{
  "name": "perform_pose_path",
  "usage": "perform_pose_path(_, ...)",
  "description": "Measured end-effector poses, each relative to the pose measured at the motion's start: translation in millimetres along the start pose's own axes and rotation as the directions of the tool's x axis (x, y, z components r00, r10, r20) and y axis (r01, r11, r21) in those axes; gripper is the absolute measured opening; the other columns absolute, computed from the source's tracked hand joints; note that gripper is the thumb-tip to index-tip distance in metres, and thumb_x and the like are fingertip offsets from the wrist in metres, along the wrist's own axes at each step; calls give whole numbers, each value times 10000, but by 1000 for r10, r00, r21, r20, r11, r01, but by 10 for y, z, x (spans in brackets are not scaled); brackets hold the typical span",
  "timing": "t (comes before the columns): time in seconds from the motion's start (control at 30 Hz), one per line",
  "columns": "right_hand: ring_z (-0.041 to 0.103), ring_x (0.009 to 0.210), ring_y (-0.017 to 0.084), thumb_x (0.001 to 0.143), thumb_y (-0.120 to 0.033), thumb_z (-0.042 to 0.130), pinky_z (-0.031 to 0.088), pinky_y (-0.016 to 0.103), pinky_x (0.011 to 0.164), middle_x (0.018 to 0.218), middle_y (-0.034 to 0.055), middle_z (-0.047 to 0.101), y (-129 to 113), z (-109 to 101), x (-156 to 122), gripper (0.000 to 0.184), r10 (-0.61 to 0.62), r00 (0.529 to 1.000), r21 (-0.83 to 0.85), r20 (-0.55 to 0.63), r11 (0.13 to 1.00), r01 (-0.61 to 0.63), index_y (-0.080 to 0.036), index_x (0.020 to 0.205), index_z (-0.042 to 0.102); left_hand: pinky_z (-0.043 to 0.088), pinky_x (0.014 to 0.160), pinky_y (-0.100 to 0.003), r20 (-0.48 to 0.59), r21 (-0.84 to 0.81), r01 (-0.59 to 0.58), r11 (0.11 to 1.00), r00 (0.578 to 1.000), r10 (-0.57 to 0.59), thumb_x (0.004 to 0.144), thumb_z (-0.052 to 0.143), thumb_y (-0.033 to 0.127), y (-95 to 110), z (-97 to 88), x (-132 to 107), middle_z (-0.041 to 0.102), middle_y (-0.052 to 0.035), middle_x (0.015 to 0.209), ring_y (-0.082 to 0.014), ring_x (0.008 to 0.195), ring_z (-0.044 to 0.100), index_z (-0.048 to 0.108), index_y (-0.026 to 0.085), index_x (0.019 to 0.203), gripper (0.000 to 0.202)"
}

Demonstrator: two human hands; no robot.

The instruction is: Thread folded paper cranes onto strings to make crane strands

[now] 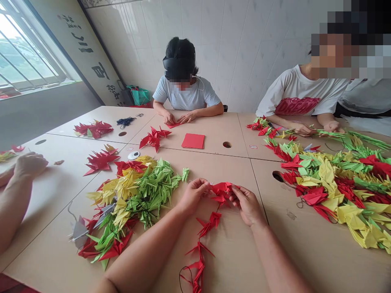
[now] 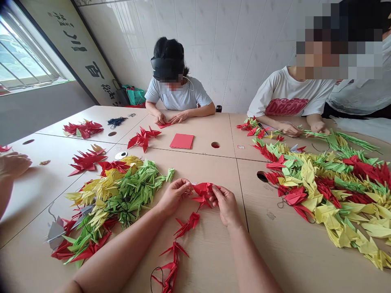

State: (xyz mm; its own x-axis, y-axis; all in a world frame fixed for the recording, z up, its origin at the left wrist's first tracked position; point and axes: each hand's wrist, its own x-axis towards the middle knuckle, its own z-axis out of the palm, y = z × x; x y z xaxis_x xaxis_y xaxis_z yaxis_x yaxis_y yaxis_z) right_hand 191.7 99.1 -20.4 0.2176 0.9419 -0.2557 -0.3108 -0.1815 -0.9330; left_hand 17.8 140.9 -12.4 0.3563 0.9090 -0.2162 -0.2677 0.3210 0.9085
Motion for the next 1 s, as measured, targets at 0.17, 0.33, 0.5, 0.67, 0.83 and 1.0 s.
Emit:
perform_pose_path(0.17,532,571,92,591,-447,776,401,165,433,725,47,668,-5,-31,22,345,77,995,158,-56,985,-68,-161,768,700,429,602,-226,8,266,-142,953,989,145,756,620,442,-12,36,-25,584,10,676,-105,628,543,533,162,771,294)
perform_pose_path(0.33,545,582,84,576,-441,789,427,153,459,746,44,680,-4,-34,26,363,78,995,197,-66,978,-64,-165,796,704,451,697,-251,132,474,-257,842,967,220,808,567,411,-44,69,-86,640,-49,885,-148,801,582,592,167,896,261)
perform_pose_path(0.5,544,580,87,581,-462,777,422,158,450,752,42,680,9,-13,18,363,52,996,131,-67,990,-43,-163,765,688,469,702,-266,275,549,-309,777,944,181,835,531,403,-40,87,-121,646,-69,951,-152,785,588,565,174,1087,342)
perform_pose_path(0.67,534,560,96,621,-467,742,411,182,434,708,17,650,23,5,-3,352,-21,999,46,-44,999,23,-178,808,667,454,756,-266,336,626,-415,660,908,252,822,554,384,-6,79,-137,629,-76,980,-177,851,572,619,190,1056,311)
perform_pose_path(0.83,536,559,106,657,-477,704,405,200,436,727,20,646,40,19,-12,339,-59,998,-16,-31,998,59,-184,814,640,453,796,-294,376,613,-417,671,901,217,833,539,364,21,78,-146,646,-90,979,-199,892,572,625,182,1032,282)
perform_pose_path(1.0,554,584,106,682,-460,695,423,193,448,776,21,642,36,17,-17,342,-64,997,-35,-33,997,63,-185,874,632,470,779,-299,335,576,-364,732,922,195,817,567,351,-26,68,-129,620,-109,1115,-193,905,585,525,203,1210,422)
